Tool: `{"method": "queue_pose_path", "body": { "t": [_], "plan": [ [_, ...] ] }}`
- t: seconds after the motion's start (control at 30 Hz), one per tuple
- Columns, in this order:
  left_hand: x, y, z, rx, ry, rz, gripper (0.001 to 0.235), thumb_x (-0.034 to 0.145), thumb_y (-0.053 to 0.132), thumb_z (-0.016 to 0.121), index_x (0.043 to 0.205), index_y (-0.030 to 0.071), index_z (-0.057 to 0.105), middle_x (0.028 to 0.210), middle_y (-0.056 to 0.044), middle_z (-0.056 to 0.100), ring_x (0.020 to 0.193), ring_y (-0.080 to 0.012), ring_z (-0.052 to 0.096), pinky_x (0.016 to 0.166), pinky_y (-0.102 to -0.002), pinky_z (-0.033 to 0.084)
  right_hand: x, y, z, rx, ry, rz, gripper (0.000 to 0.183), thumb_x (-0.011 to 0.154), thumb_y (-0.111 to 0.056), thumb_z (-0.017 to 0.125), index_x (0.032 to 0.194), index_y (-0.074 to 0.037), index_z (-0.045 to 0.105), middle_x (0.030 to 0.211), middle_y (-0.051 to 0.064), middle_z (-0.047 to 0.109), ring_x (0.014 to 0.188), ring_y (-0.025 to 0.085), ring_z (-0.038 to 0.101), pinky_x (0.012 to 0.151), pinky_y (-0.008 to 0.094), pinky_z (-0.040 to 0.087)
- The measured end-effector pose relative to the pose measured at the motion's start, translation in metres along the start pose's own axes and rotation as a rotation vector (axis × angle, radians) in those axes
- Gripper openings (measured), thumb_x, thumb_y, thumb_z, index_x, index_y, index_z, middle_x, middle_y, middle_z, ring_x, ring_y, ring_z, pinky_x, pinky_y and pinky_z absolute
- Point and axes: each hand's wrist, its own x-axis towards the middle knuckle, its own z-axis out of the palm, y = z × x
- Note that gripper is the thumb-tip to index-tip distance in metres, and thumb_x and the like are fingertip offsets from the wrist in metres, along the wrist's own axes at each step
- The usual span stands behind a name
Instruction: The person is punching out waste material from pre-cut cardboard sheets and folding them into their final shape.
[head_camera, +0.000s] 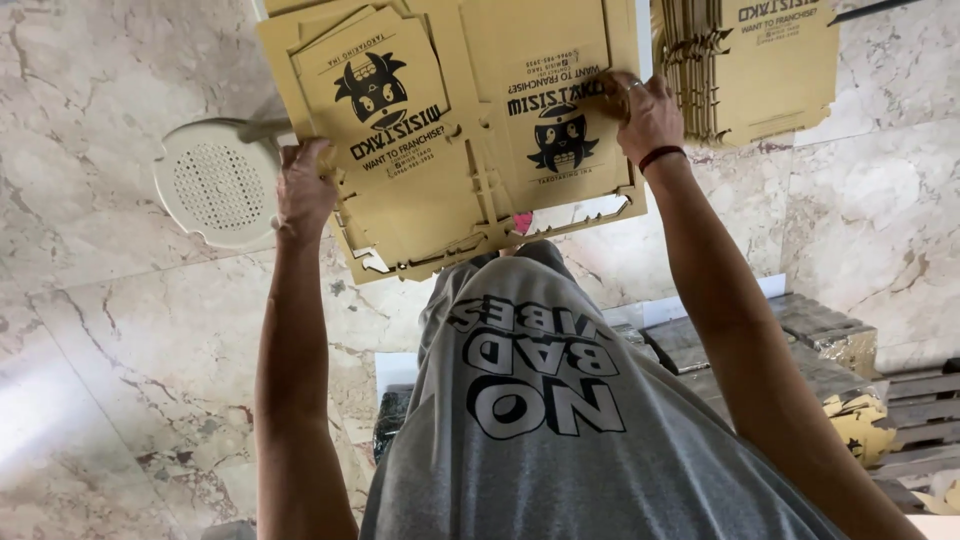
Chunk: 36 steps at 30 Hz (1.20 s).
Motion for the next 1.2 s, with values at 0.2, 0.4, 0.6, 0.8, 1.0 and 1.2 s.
{"method": "queue_pose_path", "body": {
  "t": [0.2, 0.4, 0.6, 0.8, 1.0, 1.2],
  "plan": [
    [0.010, -0.005, 0.006, 0.033, 0.000, -0.004, 0.040, 0.098, 0.014, 0.070, 0.135, 0.023, 0.058, 0.128, -0.018, 0.048, 0.111, -0.0350, 0.056, 0.094, -0.065, 0.053, 0.008, 0.012, 0.003, -0.101, -0.054, 0.001, 0.071, 0.089, 0.002, 0.074, 0.151, -0.013, 0.044, 0.130, 0.025, 0.048, 0.116, 0.045, 0.059, 0.090, 0.059, 0.059],
    [0.011, -0.007, 0.005, 0.004, 0.013, 0.022, 0.045, 0.094, 0.002, 0.072, 0.132, 0.023, 0.060, 0.127, -0.019, 0.048, 0.105, -0.0326, 0.058, 0.087, -0.057, 0.059, 0.023, 0.009, -0.005, -0.141, -0.064, -0.122, 0.052, 0.096, 0.001, 0.070, 0.145, -0.012, 0.058, 0.120, 0.024, 0.053, 0.093, 0.040, 0.068, 0.081, 0.051, 0.063],
    [0.004, -0.007, 0.008, 0.045, 0.003, 0.028, 0.043, 0.097, 0.003, 0.068, 0.134, 0.024, 0.061, 0.129, -0.018, 0.049, 0.104, -0.0317, 0.061, 0.085, -0.055, 0.061, 0.001, 0.015, -0.004, -0.089, -0.124, -0.103, 0.057, 0.097, 0.006, 0.064, 0.148, -0.013, 0.048, 0.127, 0.027, 0.047, 0.095, 0.042, 0.066, 0.082, 0.056, 0.062],
    [0.007, -0.003, 0.010, 0.070, -0.035, -0.004, 0.036, 0.100, 0.012, 0.068, 0.133, 0.024, 0.060, 0.126, -0.018, 0.045, 0.106, -0.0398, 0.059, 0.090, -0.066, 0.055, -0.009, 0.008, -0.008, 0.000, -0.167, 0.014, 0.068, 0.091, 0.016, 0.055, 0.153, -0.012, 0.047, 0.129, 0.021, 0.039, 0.092, 0.041, 0.066, 0.087, 0.050, 0.062],
    [-0.002, 0.008, 0.029, 0.323, 0.040, 0.022, 0.060, 0.087, -0.016, 0.064, 0.139, 0.015, 0.055, 0.128, -0.026, 0.044, 0.087, -0.0400, 0.069, 0.083, -0.058, 0.061, -0.005, 0.031, 0.003, 0.055, -0.109, -0.048, 0.078, 0.087, 0.017, 0.061, 0.153, -0.021, 0.043, 0.134, 0.024, 0.046, 0.097, 0.042, 0.067, 0.084, 0.048, 0.062],
    [-0.003, 0.028, 0.024, 0.186, -0.031, 0.011, 0.060, 0.095, -0.009, 0.055, 0.144, 0.025, 0.055, 0.120, -0.022, 0.053, 0.087, -0.0292, 0.060, 0.080, -0.052, 0.057, 0.006, 0.007, -0.049, 0.107, -0.286, 0.110, 0.078, 0.087, 0.016, 0.065, 0.154, -0.019, 0.046, 0.138, 0.023, 0.036, 0.119, 0.047, 0.055, 0.109, 0.054, 0.048]
  ]
}}
